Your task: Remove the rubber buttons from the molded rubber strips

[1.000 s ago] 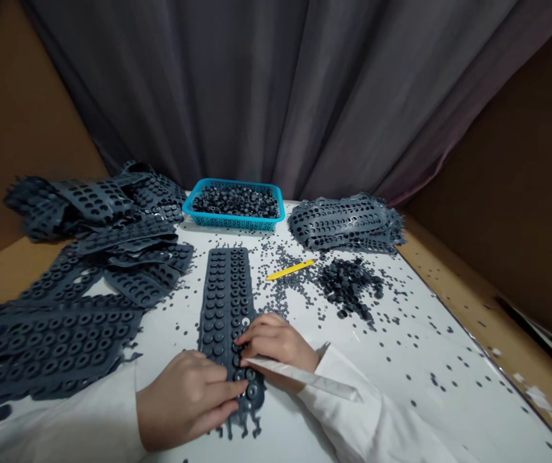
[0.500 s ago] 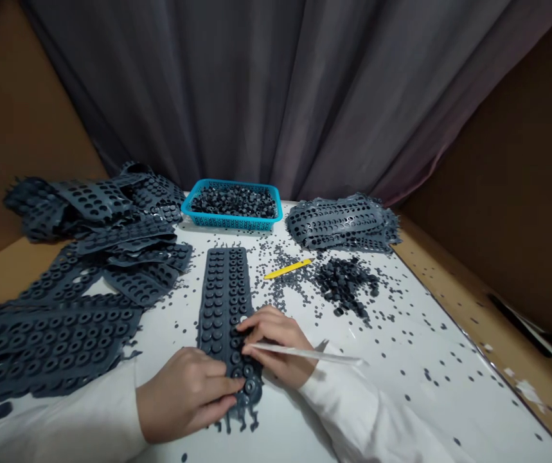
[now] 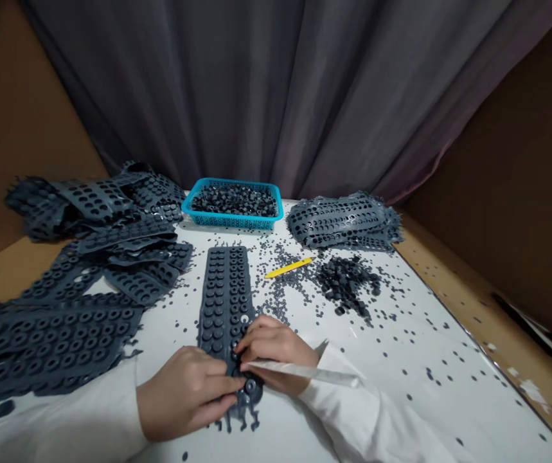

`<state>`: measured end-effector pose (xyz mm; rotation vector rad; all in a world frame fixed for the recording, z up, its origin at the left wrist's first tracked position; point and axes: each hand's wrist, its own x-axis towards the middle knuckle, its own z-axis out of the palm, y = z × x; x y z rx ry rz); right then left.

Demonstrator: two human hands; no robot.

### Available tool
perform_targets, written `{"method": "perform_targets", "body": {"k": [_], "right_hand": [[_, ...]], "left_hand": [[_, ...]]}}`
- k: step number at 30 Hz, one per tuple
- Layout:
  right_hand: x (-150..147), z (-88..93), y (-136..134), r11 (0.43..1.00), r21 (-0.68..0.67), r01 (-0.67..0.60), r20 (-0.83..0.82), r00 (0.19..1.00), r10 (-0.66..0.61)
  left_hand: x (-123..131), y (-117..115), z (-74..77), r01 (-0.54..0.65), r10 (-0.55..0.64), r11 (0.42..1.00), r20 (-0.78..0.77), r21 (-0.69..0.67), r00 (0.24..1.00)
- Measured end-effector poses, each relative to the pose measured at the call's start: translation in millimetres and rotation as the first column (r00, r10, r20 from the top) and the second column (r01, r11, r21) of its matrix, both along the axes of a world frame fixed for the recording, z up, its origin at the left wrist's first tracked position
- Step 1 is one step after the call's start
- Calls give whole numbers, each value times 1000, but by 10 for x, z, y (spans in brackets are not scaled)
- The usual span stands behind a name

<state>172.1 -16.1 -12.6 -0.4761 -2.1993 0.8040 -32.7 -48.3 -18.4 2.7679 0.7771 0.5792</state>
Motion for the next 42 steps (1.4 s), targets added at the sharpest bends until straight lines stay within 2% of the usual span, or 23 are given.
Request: {"method": "perform_targets", "body": {"k": [9,14,18,24,31,35,40,42], "right_hand": [[29,-34,26,979,197,46,98,993,-66],[27,-75,24,968,241,69,133,986,-103],[7,-69,9,980,185,77,121,987,-101],[-15,46,-3,996,-67,62,-46,997,-65],[-8,30,10,998,-61,17,31,999,-15],[14,15,6,1000,-9,15,58,998,-15],[53,-13,47,980,200,14,108,993,-36],[51,-27,58,974,227,11,97,995,-34]], "left_hand": [[6,13,20,9,-8,1000,43,-13,999],[-1,12,15,4,-2,999,42,-44,999],[-1,16,16,3,-2,999,22,-47,1000],[0,30,45,19,-18,998,12,-51,1000],[-3,27,69,28,-28,999,11,-35,1000],[-16,20,53,34,-33,999,10,-32,999],[-15,21,37,48,-47,998,14,-51,999],[-12,24,38,50,-50,997,8,-54,999]]}}
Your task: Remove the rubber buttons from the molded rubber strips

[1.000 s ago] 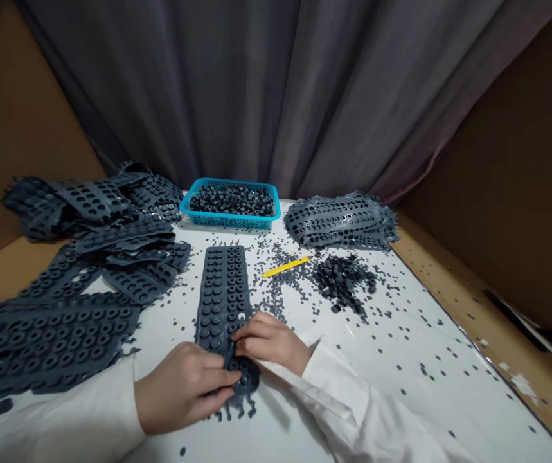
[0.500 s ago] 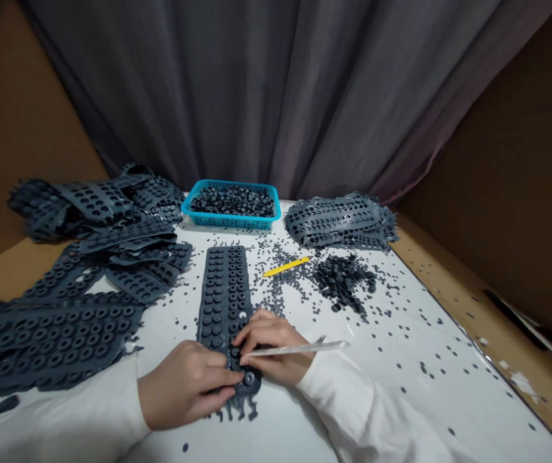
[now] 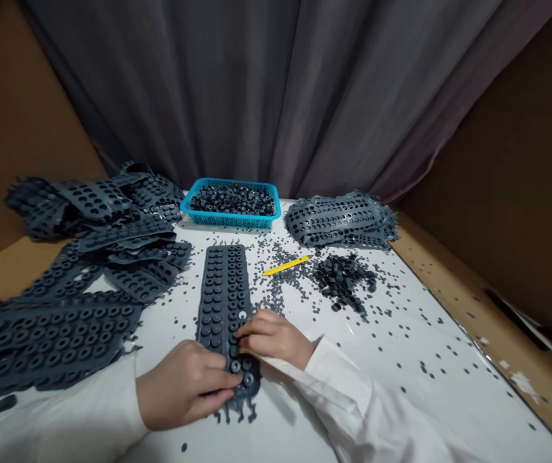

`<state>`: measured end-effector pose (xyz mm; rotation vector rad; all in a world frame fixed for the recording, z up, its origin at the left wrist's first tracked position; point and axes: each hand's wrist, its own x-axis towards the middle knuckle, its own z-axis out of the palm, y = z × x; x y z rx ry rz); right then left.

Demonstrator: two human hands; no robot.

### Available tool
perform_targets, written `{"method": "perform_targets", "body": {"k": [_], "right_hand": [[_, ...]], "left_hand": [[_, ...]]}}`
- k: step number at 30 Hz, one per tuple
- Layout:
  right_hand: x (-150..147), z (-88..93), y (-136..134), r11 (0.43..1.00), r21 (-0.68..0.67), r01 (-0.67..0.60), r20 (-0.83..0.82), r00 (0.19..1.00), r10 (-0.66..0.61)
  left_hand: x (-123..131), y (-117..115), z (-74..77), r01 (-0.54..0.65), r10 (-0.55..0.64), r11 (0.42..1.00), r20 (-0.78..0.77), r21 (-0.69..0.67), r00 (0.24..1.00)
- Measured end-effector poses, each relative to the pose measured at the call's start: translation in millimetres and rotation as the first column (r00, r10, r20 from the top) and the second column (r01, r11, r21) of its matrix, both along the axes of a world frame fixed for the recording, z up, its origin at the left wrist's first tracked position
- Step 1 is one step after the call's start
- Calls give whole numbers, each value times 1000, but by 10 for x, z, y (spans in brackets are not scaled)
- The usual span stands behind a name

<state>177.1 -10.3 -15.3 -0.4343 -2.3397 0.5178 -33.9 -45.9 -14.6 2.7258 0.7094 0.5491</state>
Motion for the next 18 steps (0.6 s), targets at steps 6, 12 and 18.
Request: {"method": "perform_targets", "body": {"k": [6,12,18], "right_hand": [[-53,11,-39,966,-257,-39,-161,987,-3],[-42,33,-39,960,-271,-64,-94,995,40],[-20,-4,-24,986,-160,-56,-65,997,46]], "left_hand": [[-4,4,18,-1,1,1000,-10,7,1000],[-7,14,3,-4,4,1000,2,5,1000],[5,23,12,2,-3,1000,-13,-17,1000]]}}
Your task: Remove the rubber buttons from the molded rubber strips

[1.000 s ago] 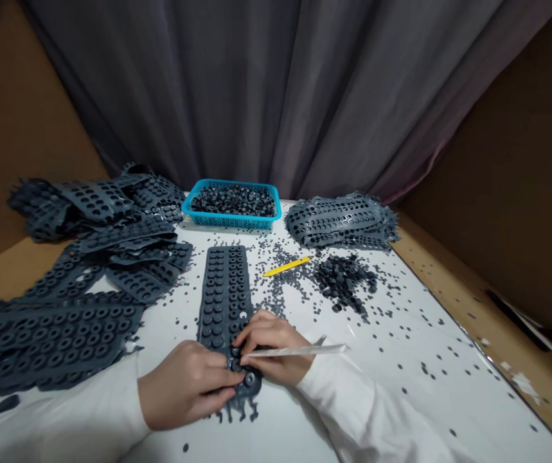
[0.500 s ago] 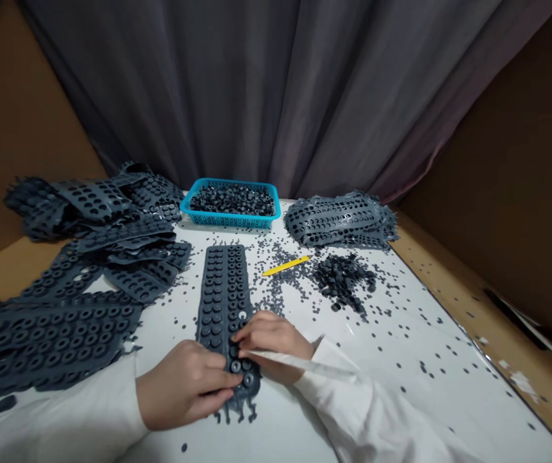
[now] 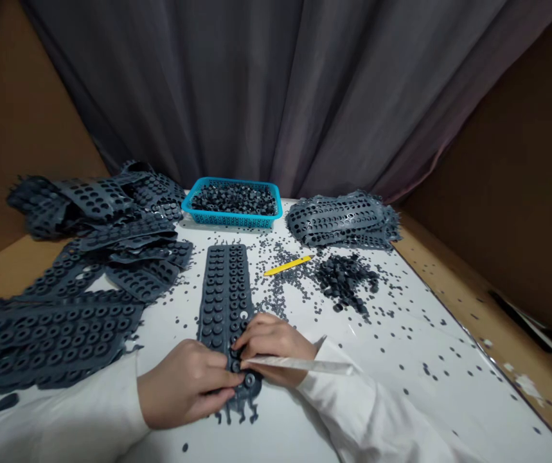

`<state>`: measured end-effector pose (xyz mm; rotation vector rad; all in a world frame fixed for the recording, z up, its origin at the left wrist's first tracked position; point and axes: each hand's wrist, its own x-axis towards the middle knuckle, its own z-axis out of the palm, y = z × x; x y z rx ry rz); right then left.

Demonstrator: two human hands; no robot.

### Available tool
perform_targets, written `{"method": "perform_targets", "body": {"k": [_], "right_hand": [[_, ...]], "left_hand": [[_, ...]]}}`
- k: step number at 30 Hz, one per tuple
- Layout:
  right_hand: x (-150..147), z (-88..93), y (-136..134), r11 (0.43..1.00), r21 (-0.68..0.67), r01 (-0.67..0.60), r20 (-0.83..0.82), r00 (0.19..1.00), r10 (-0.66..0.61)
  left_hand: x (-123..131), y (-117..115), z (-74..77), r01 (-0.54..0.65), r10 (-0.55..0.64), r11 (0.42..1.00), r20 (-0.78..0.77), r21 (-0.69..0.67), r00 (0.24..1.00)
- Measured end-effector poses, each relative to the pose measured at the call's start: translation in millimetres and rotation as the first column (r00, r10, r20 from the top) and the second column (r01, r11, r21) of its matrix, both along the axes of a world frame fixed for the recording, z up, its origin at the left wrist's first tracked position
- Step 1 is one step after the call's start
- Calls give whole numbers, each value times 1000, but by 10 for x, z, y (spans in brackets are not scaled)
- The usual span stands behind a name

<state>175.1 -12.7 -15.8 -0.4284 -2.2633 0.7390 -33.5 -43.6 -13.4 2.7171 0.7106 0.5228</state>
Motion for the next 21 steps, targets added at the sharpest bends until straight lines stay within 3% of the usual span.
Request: {"method": "perform_targets", "body": {"k": [4,10,15,18,21], "right_hand": [[0,-66,28,976,216,3,19,1000,-7],[-20,-102,61,941,327,82,26,995,-96],[-32,-2,70,958,188,215,-39,977,-211],[0,57,73,937,36,346,-103,934,-341],[65,98,93,838,-49,544,-89,833,-546]], "left_hand": [[-7,-10,12,-4,4,1000,-5,-17,1000],[-4,-10,1,1,-2,999,-14,-39,1000],[-2,-28,-4,5,-6,996,-18,-85,1000],[-40,-20,62,11,11,966,83,-259,996],[-125,126,196,-184,274,905,194,-384,942]]}}
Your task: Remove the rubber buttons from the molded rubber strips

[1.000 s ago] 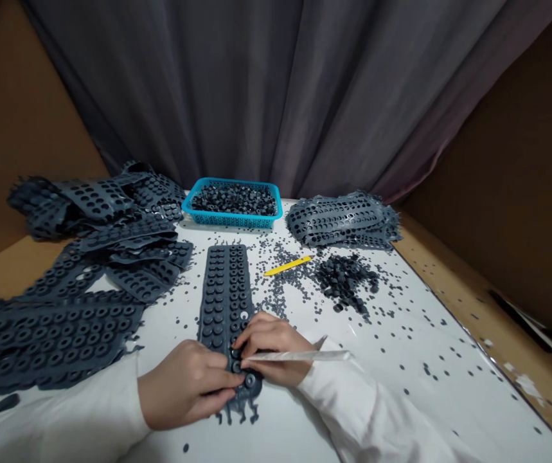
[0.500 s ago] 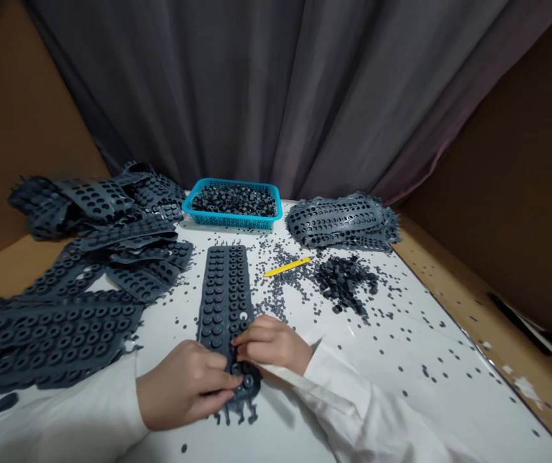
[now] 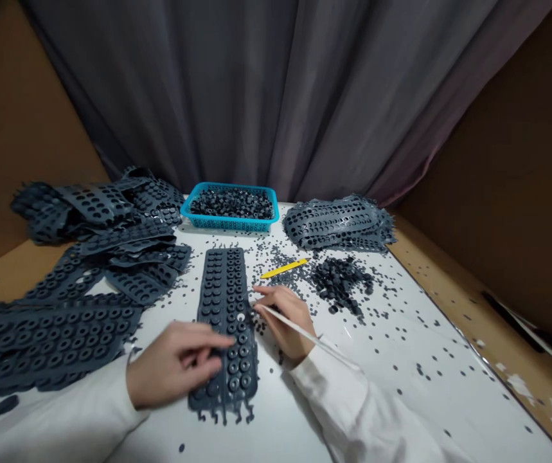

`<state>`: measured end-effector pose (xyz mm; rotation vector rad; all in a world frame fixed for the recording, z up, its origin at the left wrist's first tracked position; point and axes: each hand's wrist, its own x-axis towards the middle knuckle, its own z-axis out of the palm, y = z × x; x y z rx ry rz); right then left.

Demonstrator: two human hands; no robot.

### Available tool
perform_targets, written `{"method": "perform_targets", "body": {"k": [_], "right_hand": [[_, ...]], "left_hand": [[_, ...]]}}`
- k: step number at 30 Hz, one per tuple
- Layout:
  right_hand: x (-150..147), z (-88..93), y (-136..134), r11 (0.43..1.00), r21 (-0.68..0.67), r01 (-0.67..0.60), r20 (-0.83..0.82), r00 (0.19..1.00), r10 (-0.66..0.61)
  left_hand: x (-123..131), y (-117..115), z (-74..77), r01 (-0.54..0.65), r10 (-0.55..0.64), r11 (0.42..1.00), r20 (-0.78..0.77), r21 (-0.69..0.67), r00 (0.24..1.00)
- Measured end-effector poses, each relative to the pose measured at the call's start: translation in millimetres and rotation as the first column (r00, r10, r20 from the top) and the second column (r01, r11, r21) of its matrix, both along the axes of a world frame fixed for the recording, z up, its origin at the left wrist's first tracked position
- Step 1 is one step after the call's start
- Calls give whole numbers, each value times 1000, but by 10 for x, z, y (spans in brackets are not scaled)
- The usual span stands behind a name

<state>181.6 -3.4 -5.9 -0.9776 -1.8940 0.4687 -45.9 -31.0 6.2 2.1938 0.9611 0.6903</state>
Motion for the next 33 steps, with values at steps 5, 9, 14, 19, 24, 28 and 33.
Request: {"method": "perform_targets", "body": {"k": [5,9,14,19,24,28,33], "right_hand": [[82,10,65,983,-58,175,-14,984,-176],[105,-11,85,985,-73,159,-6,987,-160],[113,-15,82,988,-46,150,0,989,-150],[98,3,80,991,-14,130,2,992,-130],[107,10,63,991,-64,120,-31,992,-122],[65,-1,19,979,-200,49,-84,994,-67],[-61,17,-111,949,-309,-55,-102,994,25]], "left_hand": [[-68,648,197,-364,441,889,-308,277,843],[47,1202,180,-446,587,809,-493,383,642],[108,1496,59,-442,550,832,-598,334,584],[62,1584,110,-449,593,805,-528,387,608],[37,1735,159,-470,642,763,-433,443,633],[6,1713,194,-451,621,779,-435,435,653],[-65,1164,442,-259,456,848,-385,463,802]]}}
